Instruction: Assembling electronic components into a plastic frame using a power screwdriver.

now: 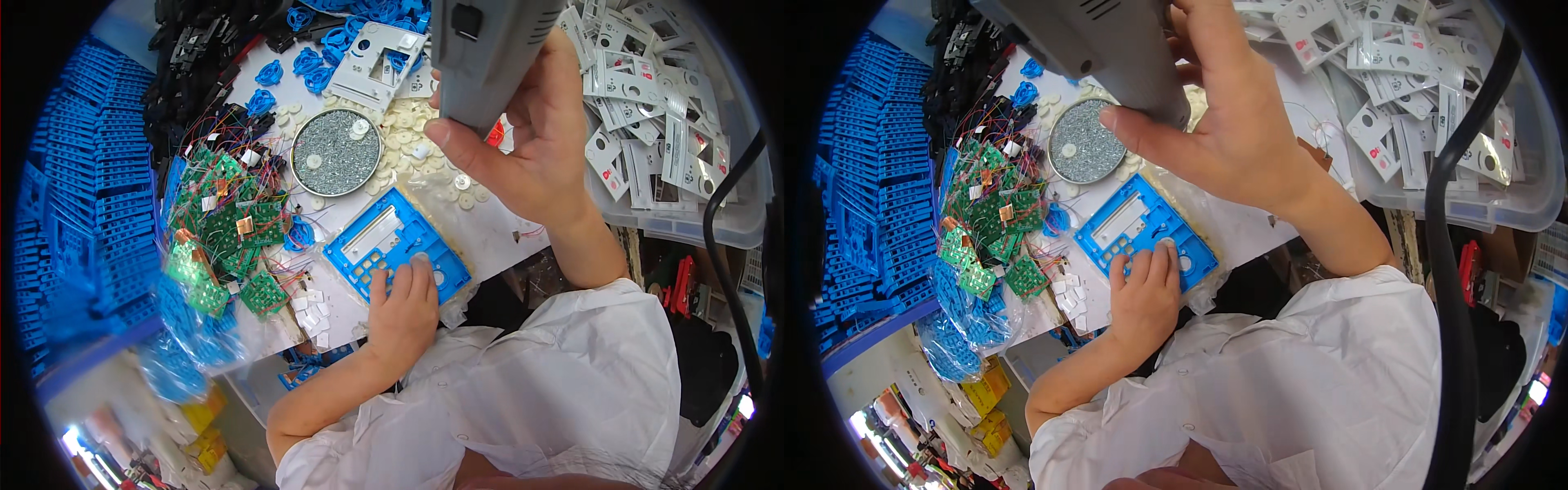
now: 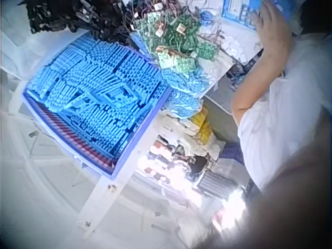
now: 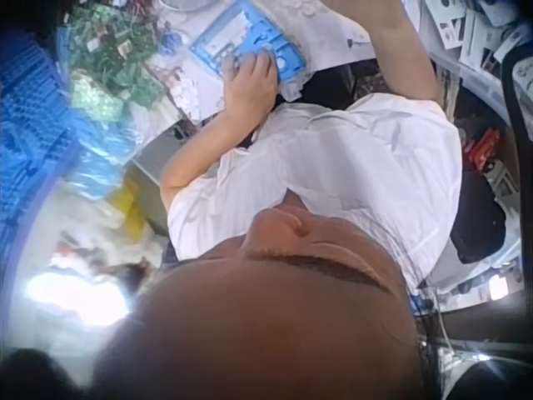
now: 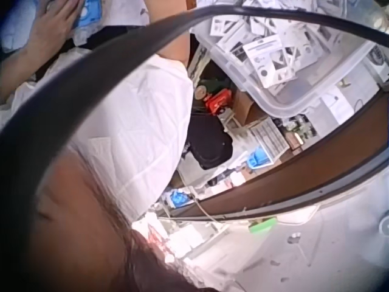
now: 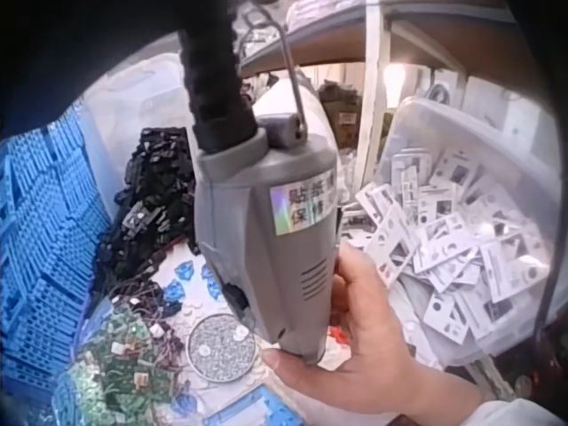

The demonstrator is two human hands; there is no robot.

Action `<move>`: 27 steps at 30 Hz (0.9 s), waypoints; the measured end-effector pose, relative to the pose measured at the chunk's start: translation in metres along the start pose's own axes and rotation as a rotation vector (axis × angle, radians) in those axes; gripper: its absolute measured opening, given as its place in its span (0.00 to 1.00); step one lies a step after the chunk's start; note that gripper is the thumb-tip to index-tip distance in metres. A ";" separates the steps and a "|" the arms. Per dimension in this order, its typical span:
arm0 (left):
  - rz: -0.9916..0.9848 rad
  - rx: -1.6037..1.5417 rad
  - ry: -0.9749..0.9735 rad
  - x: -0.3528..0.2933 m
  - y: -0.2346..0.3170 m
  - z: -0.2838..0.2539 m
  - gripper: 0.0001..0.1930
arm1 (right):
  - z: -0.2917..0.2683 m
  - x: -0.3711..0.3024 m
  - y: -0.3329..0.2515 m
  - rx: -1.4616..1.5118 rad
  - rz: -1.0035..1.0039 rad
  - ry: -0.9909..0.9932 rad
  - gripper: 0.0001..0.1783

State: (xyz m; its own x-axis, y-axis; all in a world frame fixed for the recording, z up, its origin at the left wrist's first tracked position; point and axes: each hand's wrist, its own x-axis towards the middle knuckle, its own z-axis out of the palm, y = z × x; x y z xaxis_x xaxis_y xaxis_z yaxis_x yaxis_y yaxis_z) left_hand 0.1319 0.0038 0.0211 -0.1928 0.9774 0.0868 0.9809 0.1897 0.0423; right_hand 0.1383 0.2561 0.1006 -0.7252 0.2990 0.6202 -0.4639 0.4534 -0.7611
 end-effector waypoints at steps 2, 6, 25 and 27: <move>0.082 -0.016 0.001 0.000 -0.013 -0.002 0.23 | -0.002 0.000 -0.001 -0.006 -0.013 -0.007 0.53; 0.188 -0.073 -0.036 0.008 -0.030 -0.008 0.23 | -0.005 0.001 -0.002 -0.019 -0.008 -0.007 0.52; -0.233 0.007 0.112 0.109 -0.186 0.020 0.07 | -0.007 0.012 0.012 0.024 0.057 -0.017 0.47; -0.224 -0.030 0.040 0.115 -0.185 0.023 0.05 | -0.010 0.007 0.020 0.032 0.074 -0.020 0.46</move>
State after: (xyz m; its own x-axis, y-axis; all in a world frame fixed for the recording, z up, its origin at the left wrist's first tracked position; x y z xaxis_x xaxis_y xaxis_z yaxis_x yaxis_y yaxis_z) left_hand -0.0716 0.0831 0.0007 -0.4070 0.9066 0.1115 0.9125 0.3980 0.0946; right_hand 0.1295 0.2757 0.0917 -0.7681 0.3140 0.5580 -0.4243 0.4031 -0.8109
